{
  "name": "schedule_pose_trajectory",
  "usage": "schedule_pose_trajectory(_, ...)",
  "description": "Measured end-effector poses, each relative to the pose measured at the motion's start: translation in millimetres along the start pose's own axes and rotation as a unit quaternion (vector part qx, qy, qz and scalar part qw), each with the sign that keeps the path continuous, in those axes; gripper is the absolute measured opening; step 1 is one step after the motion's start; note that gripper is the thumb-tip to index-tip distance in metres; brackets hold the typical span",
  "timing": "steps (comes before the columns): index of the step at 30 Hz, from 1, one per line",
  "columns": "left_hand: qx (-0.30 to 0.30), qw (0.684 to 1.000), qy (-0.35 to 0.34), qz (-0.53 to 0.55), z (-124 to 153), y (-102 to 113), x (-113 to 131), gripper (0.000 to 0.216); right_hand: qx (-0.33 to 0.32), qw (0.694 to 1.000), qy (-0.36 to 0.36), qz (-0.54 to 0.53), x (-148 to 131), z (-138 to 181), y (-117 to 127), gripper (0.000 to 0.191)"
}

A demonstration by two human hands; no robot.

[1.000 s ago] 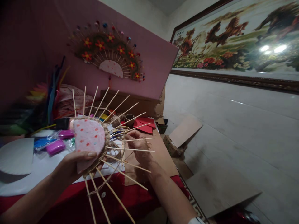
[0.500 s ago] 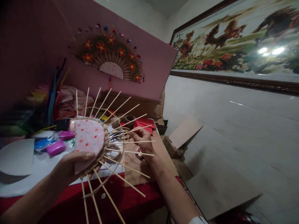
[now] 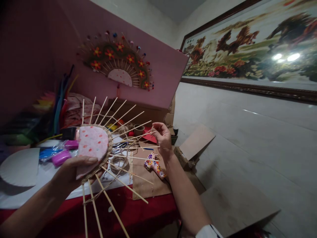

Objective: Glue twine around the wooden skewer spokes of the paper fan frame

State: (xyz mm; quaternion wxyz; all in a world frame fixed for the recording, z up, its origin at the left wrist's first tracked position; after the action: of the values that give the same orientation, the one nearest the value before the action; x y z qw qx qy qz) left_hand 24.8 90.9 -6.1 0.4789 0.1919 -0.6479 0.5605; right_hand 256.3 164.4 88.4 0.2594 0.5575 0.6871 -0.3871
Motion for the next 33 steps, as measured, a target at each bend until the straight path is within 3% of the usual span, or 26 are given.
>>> schedule_pose_trajectory(12,-0.001,1.000,0.016,-0.008,-0.7,-1.4,-5.3,0.015,0.039,0.998,0.053,-0.023,-25.7,-9.9,3.5,0.021)
schedule_pose_trajectory(17,0.001,1.000,0.026,-0.003,-3.0,0.0,-11.3,0.016,0.025,0.997,0.069,-0.015,-29.6,-15.8,3.0,0.018)
schedule_pose_trajectory(22,-0.010,0.999,0.039,-0.024,-2.6,-2.3,-18.6,0.020,0.015,0.999,0.016,-0.046,-5.5,-18.1,-0.1,0.018)
schedule_pose_trajectory(28,-0.026,0.999,0.041,-0.006,-1.0,-7.1,-21.3,0.020,-0.014,0.998,-0.066,-0.017,40.7,-1.3,-21.8,0.019)
schedule_pose_trajectory(33,-0.038,0.999,0.027,-0.009,-1.5,-9.6,-20.7,0.021,-0.031,0.994,-0.103,0.014,45.7,14.7,-37.9,0.018)
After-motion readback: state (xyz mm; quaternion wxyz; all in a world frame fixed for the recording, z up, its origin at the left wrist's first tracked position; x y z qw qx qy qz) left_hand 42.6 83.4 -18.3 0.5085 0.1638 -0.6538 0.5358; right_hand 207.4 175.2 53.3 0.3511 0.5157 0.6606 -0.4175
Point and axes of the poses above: each hand's wrist, its own z-axis away from the middle knuckle, its own y-axis out of the back of the hand, x = y × z, the point moved 10 cm from there along -z, towards the middle knuckle, and after that the axes turned 2 degrees about y, right-handed, at the moved point
